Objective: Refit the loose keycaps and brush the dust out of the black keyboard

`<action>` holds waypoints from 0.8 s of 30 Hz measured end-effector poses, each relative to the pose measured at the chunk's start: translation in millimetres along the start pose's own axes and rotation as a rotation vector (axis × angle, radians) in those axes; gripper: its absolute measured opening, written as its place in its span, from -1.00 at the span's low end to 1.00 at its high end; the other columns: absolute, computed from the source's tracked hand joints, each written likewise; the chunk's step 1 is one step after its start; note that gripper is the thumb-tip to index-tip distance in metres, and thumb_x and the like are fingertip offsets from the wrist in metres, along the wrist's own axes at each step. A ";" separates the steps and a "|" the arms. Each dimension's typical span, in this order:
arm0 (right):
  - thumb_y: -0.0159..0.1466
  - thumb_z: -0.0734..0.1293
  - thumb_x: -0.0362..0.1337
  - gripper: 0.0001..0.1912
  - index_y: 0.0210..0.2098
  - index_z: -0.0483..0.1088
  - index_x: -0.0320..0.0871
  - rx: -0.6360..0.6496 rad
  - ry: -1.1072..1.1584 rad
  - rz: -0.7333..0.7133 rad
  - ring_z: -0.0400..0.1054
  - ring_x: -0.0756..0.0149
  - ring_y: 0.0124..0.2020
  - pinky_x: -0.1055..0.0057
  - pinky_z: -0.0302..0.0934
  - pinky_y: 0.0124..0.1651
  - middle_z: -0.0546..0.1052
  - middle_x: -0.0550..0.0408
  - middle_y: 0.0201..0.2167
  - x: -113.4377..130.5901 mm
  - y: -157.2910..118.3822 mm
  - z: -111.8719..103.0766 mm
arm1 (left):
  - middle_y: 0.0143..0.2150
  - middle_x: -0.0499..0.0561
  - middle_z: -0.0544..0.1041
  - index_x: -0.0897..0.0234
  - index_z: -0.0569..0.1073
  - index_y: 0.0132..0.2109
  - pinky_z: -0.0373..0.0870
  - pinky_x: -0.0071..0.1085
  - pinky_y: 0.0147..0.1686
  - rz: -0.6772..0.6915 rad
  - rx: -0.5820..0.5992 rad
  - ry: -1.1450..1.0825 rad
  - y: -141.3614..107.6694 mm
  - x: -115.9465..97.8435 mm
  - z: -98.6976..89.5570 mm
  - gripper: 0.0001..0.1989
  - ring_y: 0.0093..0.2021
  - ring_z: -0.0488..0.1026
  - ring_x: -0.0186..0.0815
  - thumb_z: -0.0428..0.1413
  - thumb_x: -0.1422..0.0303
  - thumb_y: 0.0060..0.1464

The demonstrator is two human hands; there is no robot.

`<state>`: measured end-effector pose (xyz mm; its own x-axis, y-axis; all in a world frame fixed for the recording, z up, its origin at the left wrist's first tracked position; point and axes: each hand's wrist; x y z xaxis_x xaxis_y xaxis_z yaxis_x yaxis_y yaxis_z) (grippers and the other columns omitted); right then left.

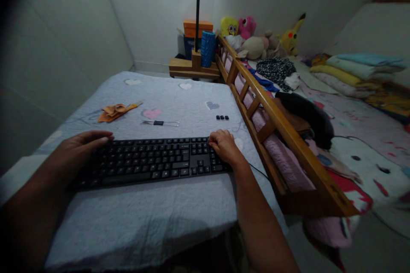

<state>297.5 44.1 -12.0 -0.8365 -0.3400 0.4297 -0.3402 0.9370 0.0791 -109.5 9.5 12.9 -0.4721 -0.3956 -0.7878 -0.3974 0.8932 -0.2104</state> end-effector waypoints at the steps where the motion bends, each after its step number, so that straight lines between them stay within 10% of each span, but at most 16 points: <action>1: 0.29 0.33 -0.42 -0.87 -0.37 0.39 -0.07 0.001 -0.004 0.005 0.24 0.14 -0.14 0.22 0.11 -0.03 0.45 0.06 -0.30 0.7 -0.1 0.1 | -0.13 0.03 0.64 0.19 0.59 -0.05 0.41 -0.32 -0.21 -0.005 0.003 -0.011 -0.5 -0.2 0.0 -0.52 -0.16 0.53 -0.13 0.20 0.07 -0.12; 24: 0.22 0.29 -0.24 -0.89 -0.36 0.42 -0.12 -0.040 0.400 0.137 0.36 0.29 -0.36 0.39 0.19 -0.25 0.47 0.17 -0.43 -15.5 8.6 -14.1 | -0.12 0.04 0.63 0.20 0.59 -0.04 0.40 -0.31 -0.20 -0.002 0.010 -0.009 1.5 1.5 -0.5 -0.48 -0.15 0.52 -0.12 0.18 0.04 -0.14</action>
<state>313.6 58.6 -5.2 -0.6376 -0.1612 0.7533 -0.2140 0.9764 0.0279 -111.2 10.1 11.7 -0.4642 -0.3952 -0.7927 -0.3906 0.8946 -0.2172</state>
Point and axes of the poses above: each hand's wrist, its own y-axis towards the middle knuckle, its own z-axis out of the palm, x = y × z
